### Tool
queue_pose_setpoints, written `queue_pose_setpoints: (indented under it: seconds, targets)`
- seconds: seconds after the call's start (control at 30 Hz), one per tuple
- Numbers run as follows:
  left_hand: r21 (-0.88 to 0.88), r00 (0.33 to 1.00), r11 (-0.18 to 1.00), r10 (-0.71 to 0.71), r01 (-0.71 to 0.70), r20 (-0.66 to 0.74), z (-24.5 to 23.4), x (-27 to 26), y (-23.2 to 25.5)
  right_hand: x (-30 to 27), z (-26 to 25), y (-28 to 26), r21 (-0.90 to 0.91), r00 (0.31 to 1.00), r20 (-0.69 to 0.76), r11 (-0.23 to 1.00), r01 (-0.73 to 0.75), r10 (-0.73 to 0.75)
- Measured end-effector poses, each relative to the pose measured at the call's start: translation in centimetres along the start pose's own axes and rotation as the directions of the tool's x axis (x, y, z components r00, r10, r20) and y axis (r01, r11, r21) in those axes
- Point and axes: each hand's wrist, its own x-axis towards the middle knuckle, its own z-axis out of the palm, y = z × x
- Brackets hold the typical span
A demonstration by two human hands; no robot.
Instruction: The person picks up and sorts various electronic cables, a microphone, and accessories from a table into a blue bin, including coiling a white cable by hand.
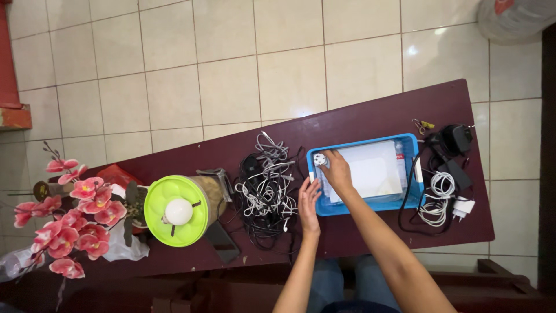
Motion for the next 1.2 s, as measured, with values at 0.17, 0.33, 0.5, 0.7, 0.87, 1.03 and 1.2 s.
queue_pose_setpoints:
  seconds: [0.17,0.33,0.5,0.7,0.87,1.03,1.2]
  targets:
    - [0.03,1.0,0.999,-0.012,0.012,0.004,1.1,-0.2,0.7,-0.7,-2.2,-1.3,0.099,0.999,-0.037,0.995,0.001,0.002]
    - [0.033,0.999,0.999,-0.004,0.003,0.039,2.6,-0.6,1.0,-1.7,-5.2,-2.1,0.147,0.995,-0.104,0.989,0.001,0.014]
    - [0.007,0.998,1.0,-0.01,0.01,0.062,4.7,-0.7,0.1,-1.1,-9.2,-1.5,0.154,0.984,-0.179,0.987,0.033,-0.005]
    - [0.036,0.986,0.999,-0.005,-0.001,0.167,9.3,0.7,-1.0,0.8,-15.0,0.6,0.103,0.957,-0.289,0.992,0.07,-0.037]
    - [0.027,0.972,0.999,0.016,-0.023,0.235,14.5,2.7,-1.9,2.4,-19.5,3.4,0.031,0.924,-0.379,0.997,0.069,-0.052]
    - [0.049,0.966,0.999,-0.004,-0.009,0.257,18.6,3.7,-3.1,4.1,-21.6,7.7,0.086,0.926,-0.367,0.994,-0.063,0.091]
    - [0.054,0.963,0.998,-0.008,-0.007,0.269,20.6,4.1,-4.9,6.1,-21.5,12.7,0.139,0.949,-0.293,0.987,-0.077,0.115]
